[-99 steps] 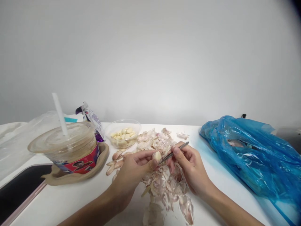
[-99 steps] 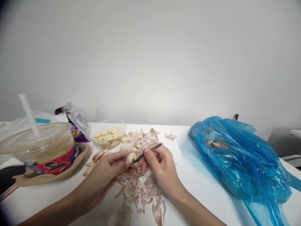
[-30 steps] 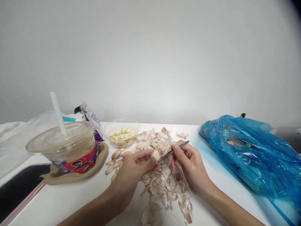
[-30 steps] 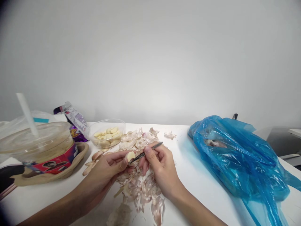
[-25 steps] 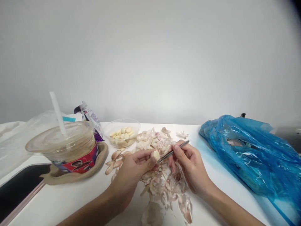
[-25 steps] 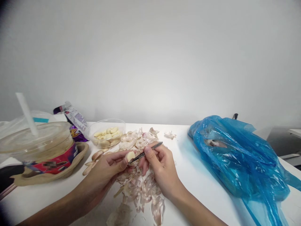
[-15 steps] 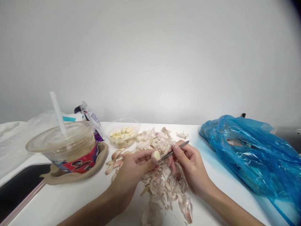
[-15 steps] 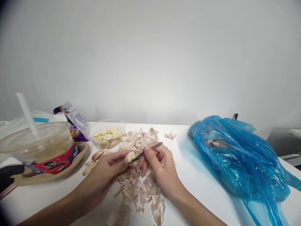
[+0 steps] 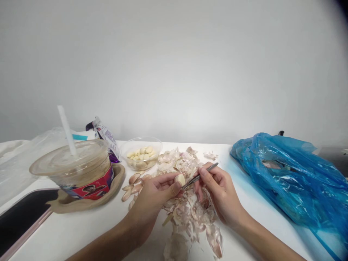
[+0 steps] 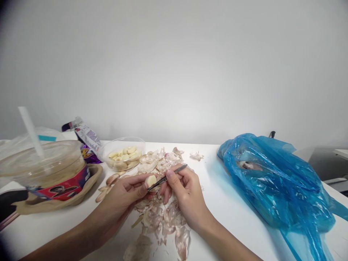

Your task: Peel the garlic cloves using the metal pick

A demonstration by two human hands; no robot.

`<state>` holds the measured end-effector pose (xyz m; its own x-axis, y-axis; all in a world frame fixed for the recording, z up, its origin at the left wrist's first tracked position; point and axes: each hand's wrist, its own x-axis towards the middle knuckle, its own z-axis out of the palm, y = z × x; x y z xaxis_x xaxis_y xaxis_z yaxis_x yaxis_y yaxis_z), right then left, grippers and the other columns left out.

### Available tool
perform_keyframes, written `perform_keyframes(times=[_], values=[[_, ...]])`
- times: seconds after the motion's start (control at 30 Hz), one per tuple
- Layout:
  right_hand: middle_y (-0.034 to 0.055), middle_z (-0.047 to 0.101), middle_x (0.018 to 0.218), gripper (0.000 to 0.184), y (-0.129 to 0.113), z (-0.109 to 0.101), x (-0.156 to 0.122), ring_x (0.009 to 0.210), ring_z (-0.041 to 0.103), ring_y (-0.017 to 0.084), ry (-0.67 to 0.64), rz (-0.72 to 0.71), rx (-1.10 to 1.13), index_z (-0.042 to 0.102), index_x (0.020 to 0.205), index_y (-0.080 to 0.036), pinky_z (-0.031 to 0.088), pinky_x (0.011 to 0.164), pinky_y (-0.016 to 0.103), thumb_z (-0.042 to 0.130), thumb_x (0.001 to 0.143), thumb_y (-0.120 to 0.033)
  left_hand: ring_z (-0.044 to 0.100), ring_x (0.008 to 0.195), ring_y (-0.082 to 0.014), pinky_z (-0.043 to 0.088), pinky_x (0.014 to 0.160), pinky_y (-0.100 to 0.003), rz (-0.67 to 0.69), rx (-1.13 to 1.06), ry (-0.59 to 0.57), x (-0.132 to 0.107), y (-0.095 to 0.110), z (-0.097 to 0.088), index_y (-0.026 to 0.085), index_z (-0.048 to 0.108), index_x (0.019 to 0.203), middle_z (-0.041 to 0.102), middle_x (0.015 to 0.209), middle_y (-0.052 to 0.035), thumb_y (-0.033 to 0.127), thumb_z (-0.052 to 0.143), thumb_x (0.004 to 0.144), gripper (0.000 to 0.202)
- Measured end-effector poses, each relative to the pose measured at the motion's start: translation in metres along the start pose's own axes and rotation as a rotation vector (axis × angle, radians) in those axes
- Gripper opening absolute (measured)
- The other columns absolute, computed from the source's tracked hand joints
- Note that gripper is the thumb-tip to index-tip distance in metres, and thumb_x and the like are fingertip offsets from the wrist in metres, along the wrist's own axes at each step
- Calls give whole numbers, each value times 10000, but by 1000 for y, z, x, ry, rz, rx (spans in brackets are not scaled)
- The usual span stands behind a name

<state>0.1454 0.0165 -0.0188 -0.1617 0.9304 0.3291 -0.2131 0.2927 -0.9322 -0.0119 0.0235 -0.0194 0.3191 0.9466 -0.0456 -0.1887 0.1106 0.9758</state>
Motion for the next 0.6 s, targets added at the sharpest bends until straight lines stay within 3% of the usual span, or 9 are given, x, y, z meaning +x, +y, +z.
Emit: perform_keyframes(times=[0.43,0.6], values=[[-26,551,527,241,0,0,1,428,486,71,-10,-16,-18,516,721,-155,361,455,188,463,886,-321,587,748,-210,439,722,-319,-6,-1,32,-1,4,4,159,692,915,698,781,-68,315,652,670,293],[-23,553,536,238,-1,1,1,433,488,73,-14,-8,0,519,719,-156,365,446,181,465,884,-319,574,794,-205,429,741,-310,-27,18,-12,-1,2,6,146,673,954,688,821,-77,298,600,725,284]])
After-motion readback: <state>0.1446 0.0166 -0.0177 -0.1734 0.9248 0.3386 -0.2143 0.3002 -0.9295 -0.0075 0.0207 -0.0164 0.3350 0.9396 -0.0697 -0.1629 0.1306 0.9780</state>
